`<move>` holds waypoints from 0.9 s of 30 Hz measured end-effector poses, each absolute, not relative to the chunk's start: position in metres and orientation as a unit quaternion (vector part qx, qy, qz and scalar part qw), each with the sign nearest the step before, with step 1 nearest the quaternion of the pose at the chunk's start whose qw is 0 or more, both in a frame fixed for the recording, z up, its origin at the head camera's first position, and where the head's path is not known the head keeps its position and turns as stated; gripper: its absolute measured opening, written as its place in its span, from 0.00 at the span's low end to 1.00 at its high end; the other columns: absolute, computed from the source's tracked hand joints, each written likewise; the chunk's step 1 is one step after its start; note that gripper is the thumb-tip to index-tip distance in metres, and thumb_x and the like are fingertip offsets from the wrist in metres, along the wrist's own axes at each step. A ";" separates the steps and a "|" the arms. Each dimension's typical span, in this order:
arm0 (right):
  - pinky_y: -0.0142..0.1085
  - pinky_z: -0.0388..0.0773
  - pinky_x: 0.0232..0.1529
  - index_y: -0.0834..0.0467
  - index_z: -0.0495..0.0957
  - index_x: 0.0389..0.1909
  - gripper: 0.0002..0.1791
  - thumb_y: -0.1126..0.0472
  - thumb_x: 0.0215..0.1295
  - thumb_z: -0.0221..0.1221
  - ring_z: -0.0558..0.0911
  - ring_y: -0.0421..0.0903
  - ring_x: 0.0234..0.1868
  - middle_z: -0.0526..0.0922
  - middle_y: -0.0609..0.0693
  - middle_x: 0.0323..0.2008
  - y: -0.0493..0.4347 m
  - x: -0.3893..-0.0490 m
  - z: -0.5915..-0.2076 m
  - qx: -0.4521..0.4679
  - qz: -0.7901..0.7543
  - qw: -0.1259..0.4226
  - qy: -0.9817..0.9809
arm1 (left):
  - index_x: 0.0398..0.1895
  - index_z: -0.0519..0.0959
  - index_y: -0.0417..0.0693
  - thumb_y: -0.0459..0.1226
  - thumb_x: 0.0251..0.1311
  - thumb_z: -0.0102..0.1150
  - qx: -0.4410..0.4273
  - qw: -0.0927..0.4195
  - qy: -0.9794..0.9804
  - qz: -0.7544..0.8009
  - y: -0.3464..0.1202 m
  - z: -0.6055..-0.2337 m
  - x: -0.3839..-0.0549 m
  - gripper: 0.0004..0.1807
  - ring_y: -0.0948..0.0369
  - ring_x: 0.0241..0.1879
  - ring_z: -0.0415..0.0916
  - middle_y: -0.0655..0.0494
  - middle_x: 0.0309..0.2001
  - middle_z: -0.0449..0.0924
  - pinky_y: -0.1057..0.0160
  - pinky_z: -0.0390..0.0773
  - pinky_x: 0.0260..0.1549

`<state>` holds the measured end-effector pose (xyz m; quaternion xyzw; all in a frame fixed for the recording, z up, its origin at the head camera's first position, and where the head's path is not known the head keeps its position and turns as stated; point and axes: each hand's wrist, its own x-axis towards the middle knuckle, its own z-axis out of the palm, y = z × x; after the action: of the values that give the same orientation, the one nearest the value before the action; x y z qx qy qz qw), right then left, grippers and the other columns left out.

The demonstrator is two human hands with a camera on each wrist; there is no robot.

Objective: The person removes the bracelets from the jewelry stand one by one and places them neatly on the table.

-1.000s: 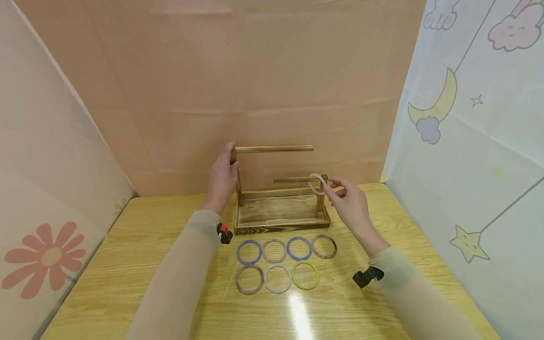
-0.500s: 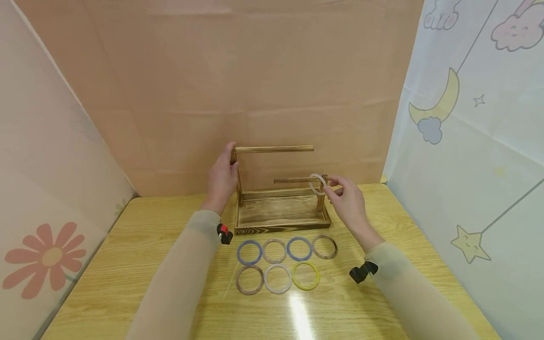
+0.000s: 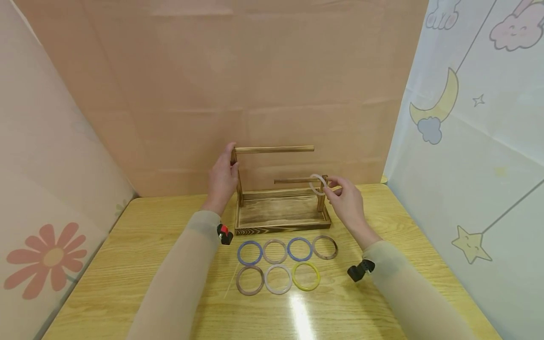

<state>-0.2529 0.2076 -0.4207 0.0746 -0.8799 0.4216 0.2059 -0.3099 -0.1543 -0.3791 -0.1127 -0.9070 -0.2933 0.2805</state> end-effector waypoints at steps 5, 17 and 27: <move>0.38 0.83 0.29 0.61 0.83 0.65 0.18 0.62 0.79 0.68 0.90 0.54 0.35 0.87 0.57 0.49 0.207 -0.255 -0.422 0.070 0.420 0.205 -0.881 | 0.85 0.61 0.53 0.31 0.81 0.61 -0.113 0.281 -0.908 -0.291 -0.155 -0.380 -0.312 0.35 0.41 0.50 0.85 0.40 0.63 0.82 0.37 0.83 0.48; 0.39 0.84 0.31 0.61 0.84 0.62 0.15 0.62 0.79 0.68 0.90 0.53 0.36 0.88 0.58 0.48 0.205 -0.259 -0.426 0.060 0.422 0.200 -0.882 | 0.85 0.61 0.53 0.30 0.80 0.63 -0.110 0.275 -0.908 -0.297 -0.155 -0.380 -0.313 0.36 0.40 0.49 0.84 0.40 0.64 0.82 0.36 0.83 0.50; 0.42 0.87 0.33 0.62 0.83 0.59 0.13 0.64 0.79 0.68 0.90 0.55 0.38 0.88 0.59 0.49 0.198 -0.263 -0.431 0.056 0.418 0.201 -0.884 | 0.85 0.61 0.54 0.31 0.81 0.62 -0.110 0.272 -0.910 -0.292 -0.160 -0.381 -0.319 0.35 0.39 0.49 0.83 0.39 0.66 0.81 0.35 0.82 0.50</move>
<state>-0.2634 0.1980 -0.4307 0.0555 -0.8842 0.4181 0.2009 -0.3185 -0.1603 -0.3812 -0.1103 -0.9101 -0.2923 0.2722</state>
